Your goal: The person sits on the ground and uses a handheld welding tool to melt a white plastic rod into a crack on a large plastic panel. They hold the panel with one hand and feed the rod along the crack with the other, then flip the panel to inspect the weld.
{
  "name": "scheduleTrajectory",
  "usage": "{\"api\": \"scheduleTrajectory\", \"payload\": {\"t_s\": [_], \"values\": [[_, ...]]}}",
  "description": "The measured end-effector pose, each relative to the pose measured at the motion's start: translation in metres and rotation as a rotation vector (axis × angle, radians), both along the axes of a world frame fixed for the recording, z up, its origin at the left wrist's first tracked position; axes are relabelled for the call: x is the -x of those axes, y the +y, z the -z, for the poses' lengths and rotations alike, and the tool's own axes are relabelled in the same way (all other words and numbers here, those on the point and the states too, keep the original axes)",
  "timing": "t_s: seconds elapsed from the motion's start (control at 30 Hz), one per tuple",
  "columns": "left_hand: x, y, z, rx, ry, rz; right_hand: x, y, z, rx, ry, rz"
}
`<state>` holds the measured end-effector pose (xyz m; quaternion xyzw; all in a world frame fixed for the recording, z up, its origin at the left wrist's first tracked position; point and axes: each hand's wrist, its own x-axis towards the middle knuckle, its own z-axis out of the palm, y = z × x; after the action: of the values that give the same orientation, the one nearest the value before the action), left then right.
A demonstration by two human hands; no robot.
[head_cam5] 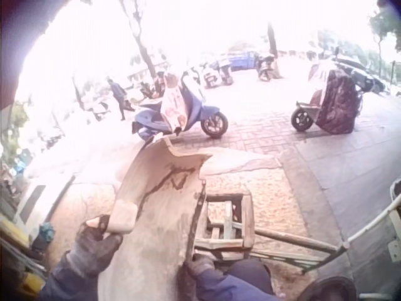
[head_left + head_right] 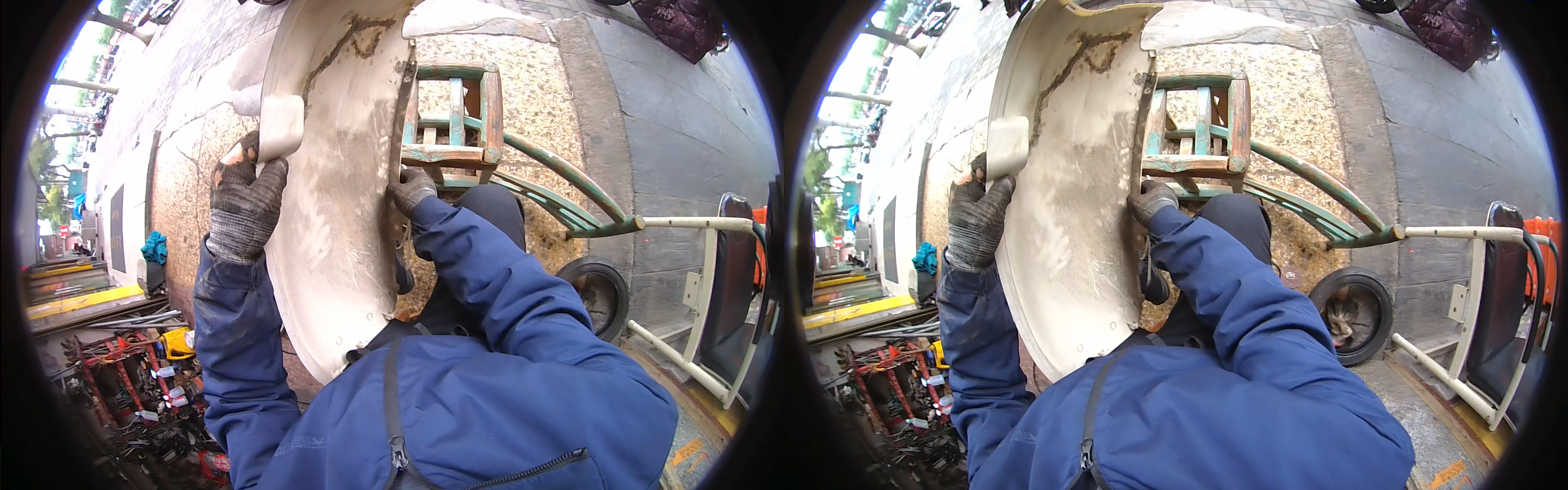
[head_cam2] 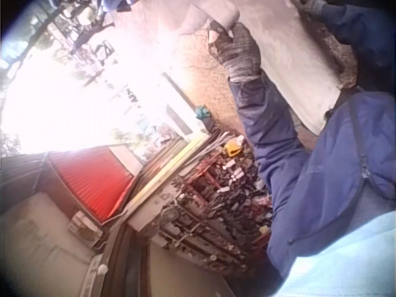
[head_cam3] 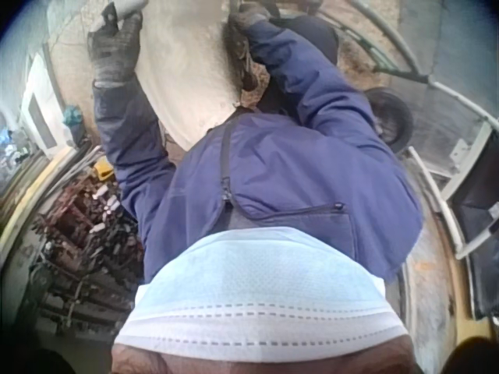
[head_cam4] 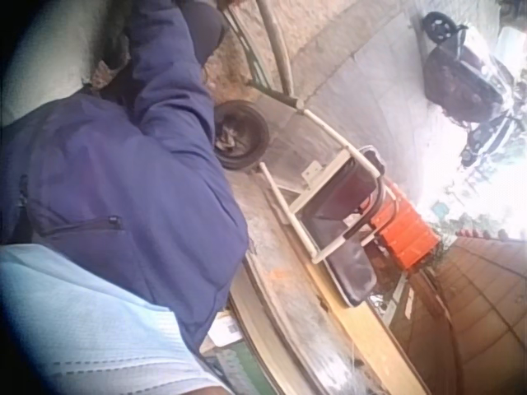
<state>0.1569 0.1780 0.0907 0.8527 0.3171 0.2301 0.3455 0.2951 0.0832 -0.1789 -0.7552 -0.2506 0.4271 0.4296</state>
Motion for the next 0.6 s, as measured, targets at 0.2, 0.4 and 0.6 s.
{"api": "scheduleTrajectory", "payload": {"t_s": [0.2, 0.4, 0.6], "values": [[0.021, 0.019, -0.003, 0.206, 0.034, -0.079, -0.004, -0.007, -0.011, 0.012, -0.065, -0.099], [0.056, 0.037, -0.004, 0.238, -0.160, -0.133, -0.004, -0.002, -0.007, -0.233, 0.156, 0.057], [0.103, 0.040, -0.012, 0.276, -0.360, -0.315, -0.039, -0.012, -0.084, -0.482, 0.462, 0.304]]}}
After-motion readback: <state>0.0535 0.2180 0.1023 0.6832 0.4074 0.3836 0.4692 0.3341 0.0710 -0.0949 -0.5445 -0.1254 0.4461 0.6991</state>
